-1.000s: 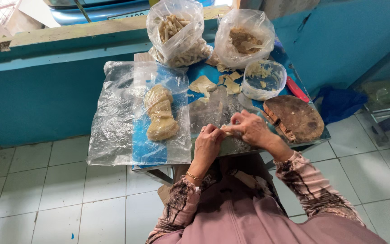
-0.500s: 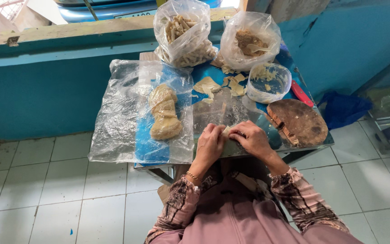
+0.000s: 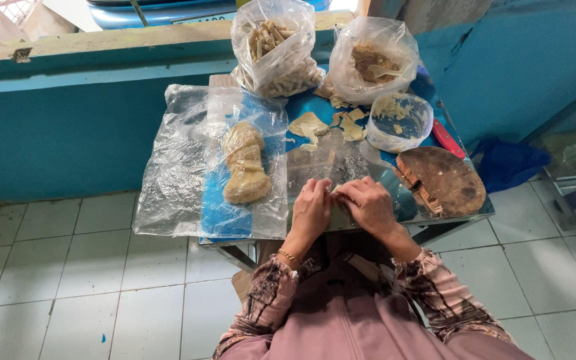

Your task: The person picks up thin dough wrappers one at a time, spoons filling from a plastic container onto each wrapper, folds the wrapper over into a triangle, and sets the folded pastry on a growing pile on the table. A wrapped log of dough and bags of finished pieces sit nearby.

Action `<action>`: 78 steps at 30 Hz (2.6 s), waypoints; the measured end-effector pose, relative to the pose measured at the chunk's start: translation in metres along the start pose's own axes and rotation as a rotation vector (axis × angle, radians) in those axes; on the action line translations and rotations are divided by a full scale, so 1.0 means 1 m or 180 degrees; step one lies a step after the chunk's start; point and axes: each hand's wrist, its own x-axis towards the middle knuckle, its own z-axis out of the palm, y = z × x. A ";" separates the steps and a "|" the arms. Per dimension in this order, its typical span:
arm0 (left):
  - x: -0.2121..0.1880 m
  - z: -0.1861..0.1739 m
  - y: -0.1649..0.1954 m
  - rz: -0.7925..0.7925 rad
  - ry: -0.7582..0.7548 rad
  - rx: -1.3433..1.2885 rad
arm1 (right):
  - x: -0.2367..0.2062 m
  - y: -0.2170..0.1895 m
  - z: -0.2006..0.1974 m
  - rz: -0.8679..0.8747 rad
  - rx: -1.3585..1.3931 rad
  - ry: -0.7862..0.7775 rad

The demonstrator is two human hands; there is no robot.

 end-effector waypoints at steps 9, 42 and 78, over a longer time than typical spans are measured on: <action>0.005 0.008 0.001 0.0120 0.0112 0.0571 | 0.004 -0.004 0.005 -0.0189 -0.0484 0.0119; -0.002 -0.022 0.022 -0.0482 0.0489 -0.0780 | 0.193 0.094 0.092 0.0584 -0.0056 -0.1637; -0.001 -0.022 0.026 -0.0412 0.0433 -0.0703 | 0.182 0.128 0.111 0.0731 0.0602 -0.1199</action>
